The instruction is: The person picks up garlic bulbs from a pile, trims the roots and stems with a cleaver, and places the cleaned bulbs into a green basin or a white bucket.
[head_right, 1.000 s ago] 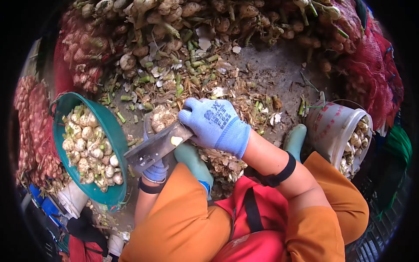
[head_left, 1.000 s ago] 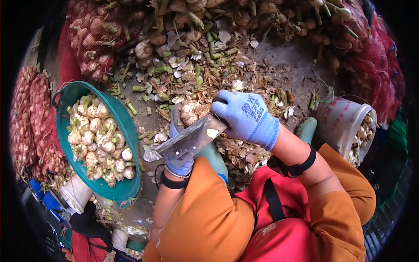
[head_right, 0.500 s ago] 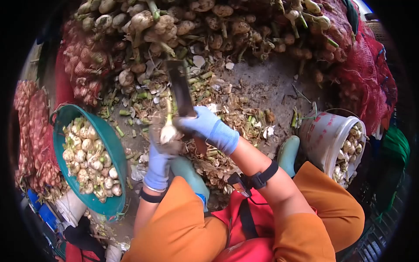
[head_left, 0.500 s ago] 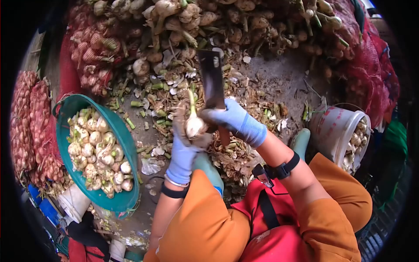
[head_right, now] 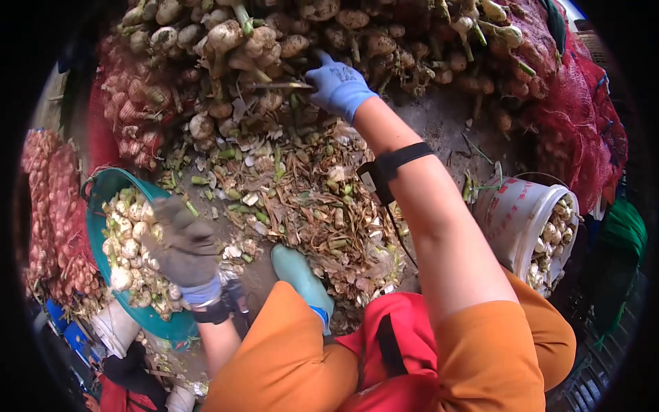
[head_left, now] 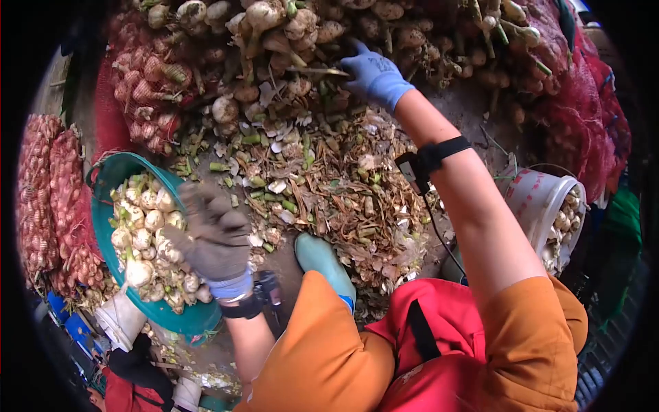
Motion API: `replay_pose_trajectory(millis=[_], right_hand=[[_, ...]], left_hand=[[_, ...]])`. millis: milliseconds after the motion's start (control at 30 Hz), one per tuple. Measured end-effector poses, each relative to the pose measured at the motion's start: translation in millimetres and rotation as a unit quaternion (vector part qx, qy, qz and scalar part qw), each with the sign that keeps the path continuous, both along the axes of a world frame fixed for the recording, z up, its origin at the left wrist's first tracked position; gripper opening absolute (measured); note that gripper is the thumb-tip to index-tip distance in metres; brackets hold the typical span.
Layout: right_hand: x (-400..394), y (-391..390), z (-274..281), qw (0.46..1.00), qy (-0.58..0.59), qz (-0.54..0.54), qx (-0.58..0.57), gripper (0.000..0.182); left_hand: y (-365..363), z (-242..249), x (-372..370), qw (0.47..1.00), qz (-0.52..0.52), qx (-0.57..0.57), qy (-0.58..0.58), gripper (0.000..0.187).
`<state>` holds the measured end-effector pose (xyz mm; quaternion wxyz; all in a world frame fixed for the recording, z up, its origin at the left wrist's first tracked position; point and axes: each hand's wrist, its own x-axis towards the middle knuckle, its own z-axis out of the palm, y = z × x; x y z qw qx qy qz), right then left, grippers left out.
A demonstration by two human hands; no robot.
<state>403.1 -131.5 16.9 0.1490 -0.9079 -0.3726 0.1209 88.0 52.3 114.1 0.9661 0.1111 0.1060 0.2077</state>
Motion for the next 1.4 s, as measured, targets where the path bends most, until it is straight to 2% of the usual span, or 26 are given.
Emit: replay_pose_trajectory(millis=[67,133,267,333,400,467,533,600,633,667,700,733,800,833,900,933,967,1033,1100,1167,1200,1233,1267,1300,1333,1400], right_hand=[[-7,-4,-7,0.999,0.043,-0.009,-0.018,0.04],[-30,-19,-10,0.995,0.096,0.007,-0.021,0.043],[-94,-57,-23,0.983,0.171,0.041,0.045,0.036],[-141,-62,8,0.963,0.206,0.108,0.139,0.036],[-189,-56,37,0.915,0.305,0.136,0.228,0.035],[-223,-54,53,0.872,0.397,0.18,0.223,0.032],[-218,-54,72,0.853,0.426,0.186,0.236,0.032],[-193,-55,92,0.854,0.499,-0.009,0.148,0.031],[-189,-61,76,0.906,0.392,-0.021,0.157,0.03],[-185,-63,76,0.968,0.219,0.013,0.124,0.027],[-182,-61,77,0.982,0.143,0.067,0.099,0.028],[-181,-59,79,0.988,0.067,0.12,0.073,0.03],[-187,-55,82,0.986,0.075,0.136,0.061,0.03],[-190,-53,84,0.983,0.085,0.153,0.049,0.03],[-191,-49,89,0.982,0.104,0.154,0.041,0.029],[-190,-47,91,0.981,0.116,0.154,0.036,0.027],[-191,-46,90,0.982,0.112,0.148,0.038,0.027],[-190,-46,85,0.984,0.102,0.129,0.065,0.026],[-188,-45,76,0.985,0.102,0.121,0.068,0.027],[-180,-49,54,0.988,0.141,0.055,0.008,0.022],[-165,-55,31,0.98,0.182,-0.045,-0.07,0.018],[-157,-68,28,0.964,0.238,-0.118,-0.022,0.02],[-145,-74,23,0.941,0.286,-0.178,0.03,0.022],[-146,-68,18,0.883,0.417,-0.197,0.085,0.025],[-162,-65,19,0.795,0.546,-0.228,0.135,0.029],[-181,-51,33,0.745,0.597,-0.189,0.23,0.029]], left_hand=[[-11,-20,3,0.999,-0.033,0.008,0.04,0.057],[-19,-55,-5,0.989,-0.126,-0.07,0.035,0.062],[-55,-96,-7,0.984,-0.154,-0.067,0.066,0.061],[-81,-98,-4,0.935,-0.206,-0.016,0.288,0.058],[-87,-82,-1,0.91,-0.311,0.129,0.241,0.05],[-87,-98,-32,0.919,-0.272,0.086,0.274,0.045],[-83,-62,-14,0.874,-0.27,0.23,0.332,0.053],[-80,-62,-8,0.869,-0.187,0.293,0.352,0.068],[-77,-70,-11,0.834,-0.195,0.363,0.366,0.079],[-77,-81,-20,0.835,-0.195,0.36,0.366,0.079],[-78,-85,-25,0.85,-0.205,0.364,0.321,0.081],[-75,-90,-27,0.777,-0.221,0.526,0.265,0.082],[-71,-89,-24,0.548,-0.136,0.809,0.163,0.085],[-77,-74,-19,0.811,-0.178,0.521,0.197,0.085],[-74,-75,-22,0.731,-0.133,0.621,0.249,0.074],[-72,-74,-25,0.731,-0.132,0.622,0.25,0.074],[-70,-73,-28,0.651,-0.151,0.707,0.23,0.067],[-67,-71,-34,0.56,-0.17,0.783,0.21,0.06],[-68,-74,-38,0.367,-0.103,0.913,0.143,0.056],[-82,-13,-16,0.727,-0.172,0.597,0.293,0.055],[-85,-7,-14,0.716,-0.17,0.635,0.235,0.057],[-88,-1,-11,0.704,-0.165,0.668,0.174,0.059],[-87,-6,-9,0.677,-0.157,0.691,0.199,0.062],[-85,-11,-7,0.648,-0.151,0.712,0.223,0.065],[-83,-22,-12,0.575,-0.13,0.765,0.261,0.069],[-80,-47,-10,0.61,-0.135,0.736,0.259,0.082]])
